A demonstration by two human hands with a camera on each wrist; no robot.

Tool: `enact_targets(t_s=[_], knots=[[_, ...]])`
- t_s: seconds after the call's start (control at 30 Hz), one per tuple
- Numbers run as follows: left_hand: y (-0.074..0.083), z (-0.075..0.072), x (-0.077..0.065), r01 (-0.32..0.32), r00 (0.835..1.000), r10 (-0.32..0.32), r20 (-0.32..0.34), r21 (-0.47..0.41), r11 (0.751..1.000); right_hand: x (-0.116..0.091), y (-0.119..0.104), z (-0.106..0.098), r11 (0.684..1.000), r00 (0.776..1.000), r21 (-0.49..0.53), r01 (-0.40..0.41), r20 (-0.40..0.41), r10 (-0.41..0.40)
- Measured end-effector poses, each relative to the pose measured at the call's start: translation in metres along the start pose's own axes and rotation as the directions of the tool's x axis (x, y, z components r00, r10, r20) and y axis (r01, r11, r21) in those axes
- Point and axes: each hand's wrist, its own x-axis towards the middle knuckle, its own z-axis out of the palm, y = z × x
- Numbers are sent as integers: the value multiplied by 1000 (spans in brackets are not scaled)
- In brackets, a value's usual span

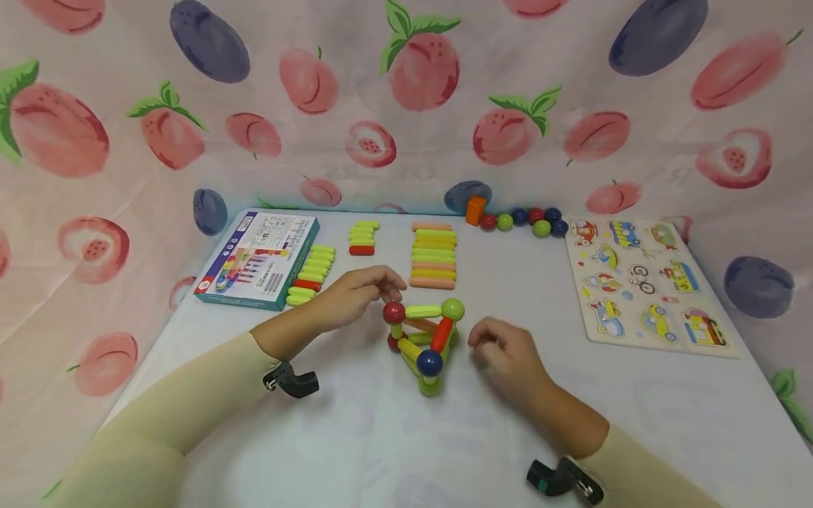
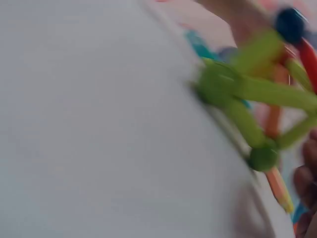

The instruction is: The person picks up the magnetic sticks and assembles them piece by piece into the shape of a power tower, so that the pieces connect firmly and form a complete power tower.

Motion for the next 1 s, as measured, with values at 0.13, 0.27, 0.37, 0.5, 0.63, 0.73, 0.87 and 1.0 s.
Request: enact_targets(t_s=[0.13,0.27,0.37,0.5,0.63,0.73,0.87,1.0], knots=[[-29,9,-13,18,998,-25,57,122,992,-25,-6,23,933,983,-316,173,117,-142],[-36,22,-18,-53,998,45,33,292,955,-25,-13,27,907,980,-389,161,170,-101],[-38,26,-15,-73,997,80,-4,343,937,-15,-10,16,921,992,-379,96,113,-57],[-40,25,-9,-72,997,80,-11,311,948,2,0,5,940,1000,-342,1,28,9],[-44,23,2,-68,997,74,-14,268,961,10,7,5,954,998,-301,0,62,19],[-45,23,11,-65,997,75,-34,236,969,6,8,7,963,996,-268,-6,82,29],[-42,24,23,-55,997,63,-40,172,983,-5,3,16,975,996,-222,-18,83,37],[-40,25,31,-82,995,80,60,32,996,-16,-8,33,980,997,-199,-29,63,42]])
